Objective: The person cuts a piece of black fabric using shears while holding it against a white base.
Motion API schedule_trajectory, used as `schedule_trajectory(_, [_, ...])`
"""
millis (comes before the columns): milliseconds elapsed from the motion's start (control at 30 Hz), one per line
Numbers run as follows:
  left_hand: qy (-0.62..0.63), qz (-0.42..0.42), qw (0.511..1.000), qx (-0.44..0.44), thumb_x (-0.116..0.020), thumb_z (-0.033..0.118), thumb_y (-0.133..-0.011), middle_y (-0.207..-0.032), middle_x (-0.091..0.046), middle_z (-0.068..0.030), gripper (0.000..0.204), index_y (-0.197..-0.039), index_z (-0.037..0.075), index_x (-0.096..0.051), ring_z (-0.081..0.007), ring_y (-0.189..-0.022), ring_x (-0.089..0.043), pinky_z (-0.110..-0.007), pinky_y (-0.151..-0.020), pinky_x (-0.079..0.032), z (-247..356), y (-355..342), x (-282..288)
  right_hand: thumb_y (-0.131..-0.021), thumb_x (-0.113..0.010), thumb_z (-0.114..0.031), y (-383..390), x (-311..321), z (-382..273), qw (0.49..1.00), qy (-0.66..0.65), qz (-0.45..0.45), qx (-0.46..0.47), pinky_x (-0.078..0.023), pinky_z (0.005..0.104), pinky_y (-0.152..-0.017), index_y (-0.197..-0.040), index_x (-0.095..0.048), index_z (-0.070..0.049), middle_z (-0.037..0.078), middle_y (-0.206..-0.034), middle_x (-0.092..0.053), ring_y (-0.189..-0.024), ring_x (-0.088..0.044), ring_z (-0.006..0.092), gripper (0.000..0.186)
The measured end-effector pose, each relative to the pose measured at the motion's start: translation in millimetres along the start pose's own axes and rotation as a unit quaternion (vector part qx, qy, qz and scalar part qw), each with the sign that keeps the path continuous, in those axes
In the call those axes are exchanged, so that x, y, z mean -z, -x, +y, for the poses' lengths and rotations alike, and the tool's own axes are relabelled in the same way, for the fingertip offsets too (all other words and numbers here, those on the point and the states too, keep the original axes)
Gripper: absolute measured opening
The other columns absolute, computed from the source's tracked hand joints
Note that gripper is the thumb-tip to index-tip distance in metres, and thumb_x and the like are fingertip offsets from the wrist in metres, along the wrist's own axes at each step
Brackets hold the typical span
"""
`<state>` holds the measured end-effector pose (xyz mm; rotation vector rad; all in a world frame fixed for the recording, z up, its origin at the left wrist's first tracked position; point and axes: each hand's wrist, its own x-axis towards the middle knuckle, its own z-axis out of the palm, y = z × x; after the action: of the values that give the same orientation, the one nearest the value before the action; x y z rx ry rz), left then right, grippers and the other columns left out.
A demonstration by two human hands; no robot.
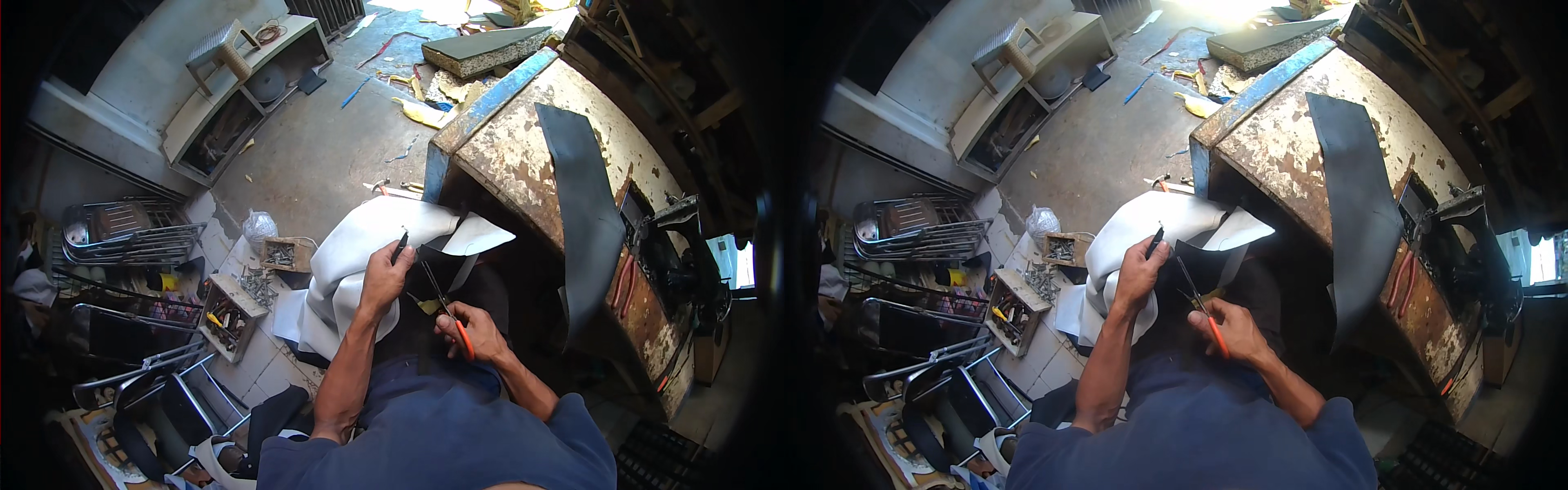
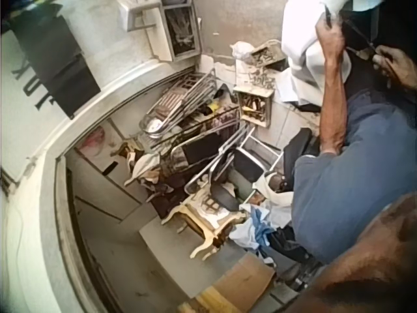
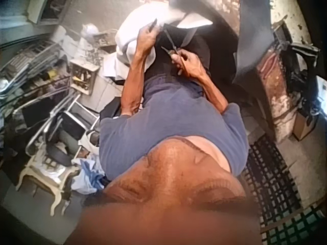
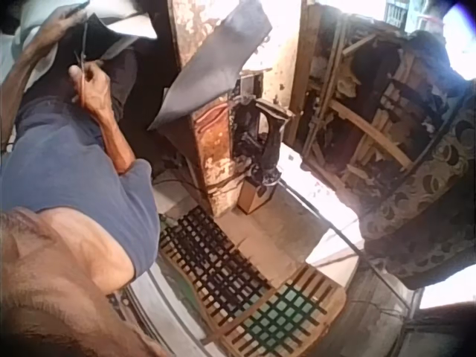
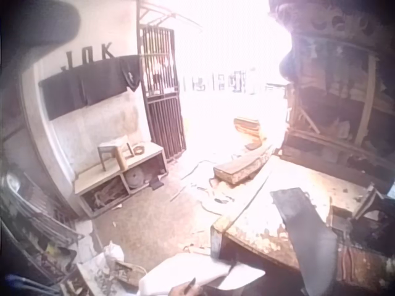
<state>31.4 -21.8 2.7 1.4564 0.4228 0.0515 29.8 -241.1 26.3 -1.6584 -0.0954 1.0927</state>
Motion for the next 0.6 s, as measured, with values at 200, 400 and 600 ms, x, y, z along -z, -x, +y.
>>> schedule_trajectory(200, [-0.025,-0.006,1.000,-0.014,-0.058,0.027,-0.106,-0.073,-0.049,0.0061,0.032,-0.084,0.004,-0.059,-0.0056,-0.069,-0.041,-0.026,-0.062,-0.036,-3,2,2,-0.094,-0.066,-0.058,-3,-3,-2,1.000,-0.008,0.000,0.008,-0.057,0.0299,-0.054,-0.106,-0.066,0.004,0.007,-0.082,-0.066,-0.063,-0.063,0.0122,0.063])
schedule_trajectory(400, [-0.078,-0.074,0.994,-0.021,-0.058,0.027,-0.105,-0.076,-0.057,0.0033,0.031,-0.091,0.000,-0.065,-0.0068,-0.072,-0.048,-0.027,-0.065,-0.043,-20,16,-17,-0.098,-0.054,-0.065,-13,-6,-11,0.996,-0.060,0.049,0.042,-0.048,0.0272,-0.046,-0.092,-0.063,0.000,0.003,-0.070,-0.060,-0.050,-0.054,0.0104,0.065])
schedule_trajectory(600, [0.021,0.013,1.000,-0.003,-0.059,0.023,-0.105,-0.089,-0.067,0.0008,0.027,-0.106,-0.003,-0.068,-0.0057,-0.081,-0.056,-0.023,-0.075,-0.046,-23,21,-11,-0.092,-0.076,-0.045,-13,-3,-40,0.923,0.124,0.206,0.299,-0.049,0.0308,-0.051,-0.089,-0.060,-0.001,0.006,-0.067,-0.061,-0.059,-0.063,0.0122,0.047])
